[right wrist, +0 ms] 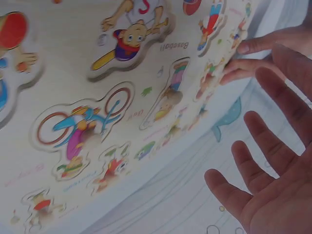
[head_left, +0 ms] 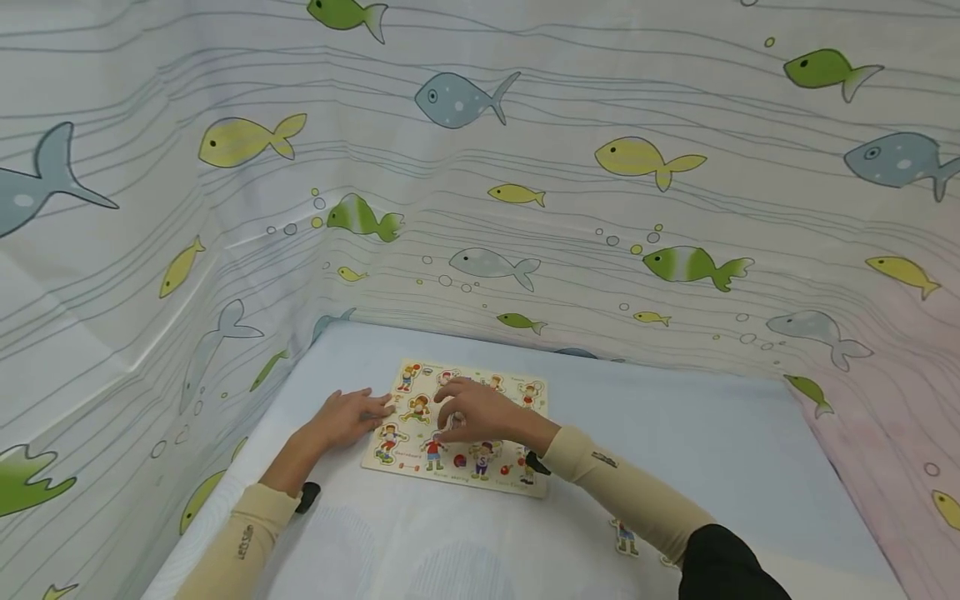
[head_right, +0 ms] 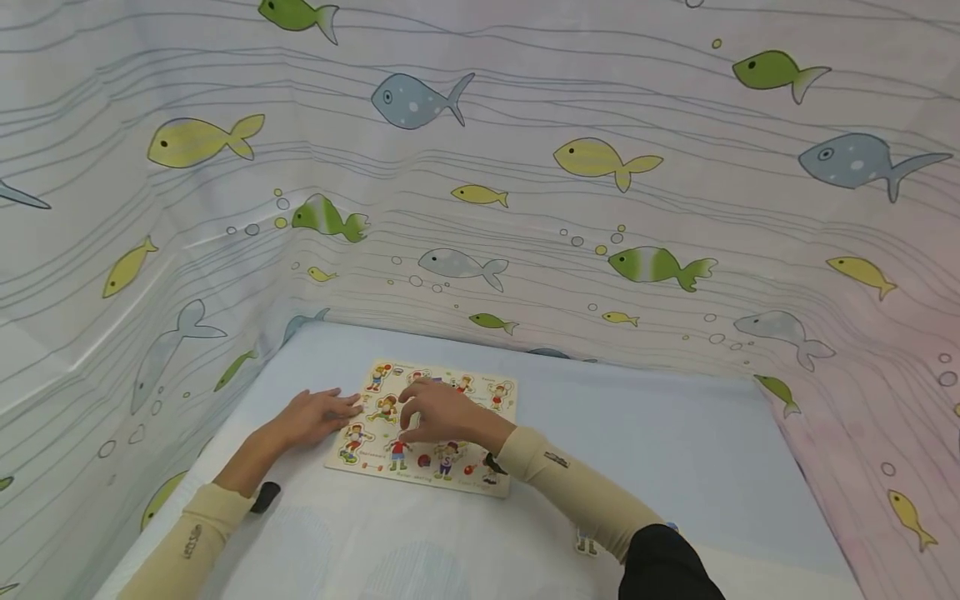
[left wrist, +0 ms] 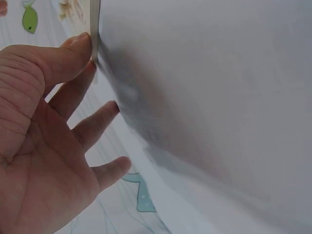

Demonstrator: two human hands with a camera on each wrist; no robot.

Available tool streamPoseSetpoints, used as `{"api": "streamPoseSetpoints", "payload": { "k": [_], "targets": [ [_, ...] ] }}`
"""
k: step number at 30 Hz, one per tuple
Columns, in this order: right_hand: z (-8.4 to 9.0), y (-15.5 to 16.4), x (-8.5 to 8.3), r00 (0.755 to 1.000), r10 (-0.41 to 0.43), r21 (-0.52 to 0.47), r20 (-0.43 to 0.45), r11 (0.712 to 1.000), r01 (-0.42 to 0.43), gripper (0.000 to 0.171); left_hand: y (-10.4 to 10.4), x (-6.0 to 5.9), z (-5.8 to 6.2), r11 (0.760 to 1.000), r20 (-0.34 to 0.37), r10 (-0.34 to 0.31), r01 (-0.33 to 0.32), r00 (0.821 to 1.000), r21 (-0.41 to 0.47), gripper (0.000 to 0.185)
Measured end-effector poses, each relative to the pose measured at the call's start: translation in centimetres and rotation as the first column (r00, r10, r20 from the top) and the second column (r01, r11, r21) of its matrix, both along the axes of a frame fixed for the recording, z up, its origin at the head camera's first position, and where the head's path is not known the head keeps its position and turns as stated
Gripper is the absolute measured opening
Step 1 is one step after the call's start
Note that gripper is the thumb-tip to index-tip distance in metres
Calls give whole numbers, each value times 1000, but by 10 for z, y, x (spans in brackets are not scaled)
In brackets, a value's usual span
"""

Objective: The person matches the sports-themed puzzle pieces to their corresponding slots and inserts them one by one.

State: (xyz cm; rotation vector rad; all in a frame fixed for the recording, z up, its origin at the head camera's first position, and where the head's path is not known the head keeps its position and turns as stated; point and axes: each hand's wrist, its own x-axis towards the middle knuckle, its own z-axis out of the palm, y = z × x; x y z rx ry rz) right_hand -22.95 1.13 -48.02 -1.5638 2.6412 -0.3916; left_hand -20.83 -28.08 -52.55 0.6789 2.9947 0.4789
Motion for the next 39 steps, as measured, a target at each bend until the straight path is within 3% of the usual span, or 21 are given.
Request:
{"api": "streamPoseSetpoints", "payload": {
  "k": [26,32,39],
  "targets": [
    [23,69,24,998,-61,-25,-5,998,61,19,1,0,-2,1000,9,1,-1,1000,-6,34],
    [28,86,30,999,-50,-71,-12,996,49,18,1,-1,-4,1000,5,8,-8,1000,-19,33],
    [26,104,32,998,-70,-61,-8,996,69,19,-1,-2,-6,1000,0,14,-14,1000,-10,33]
  ]
}}
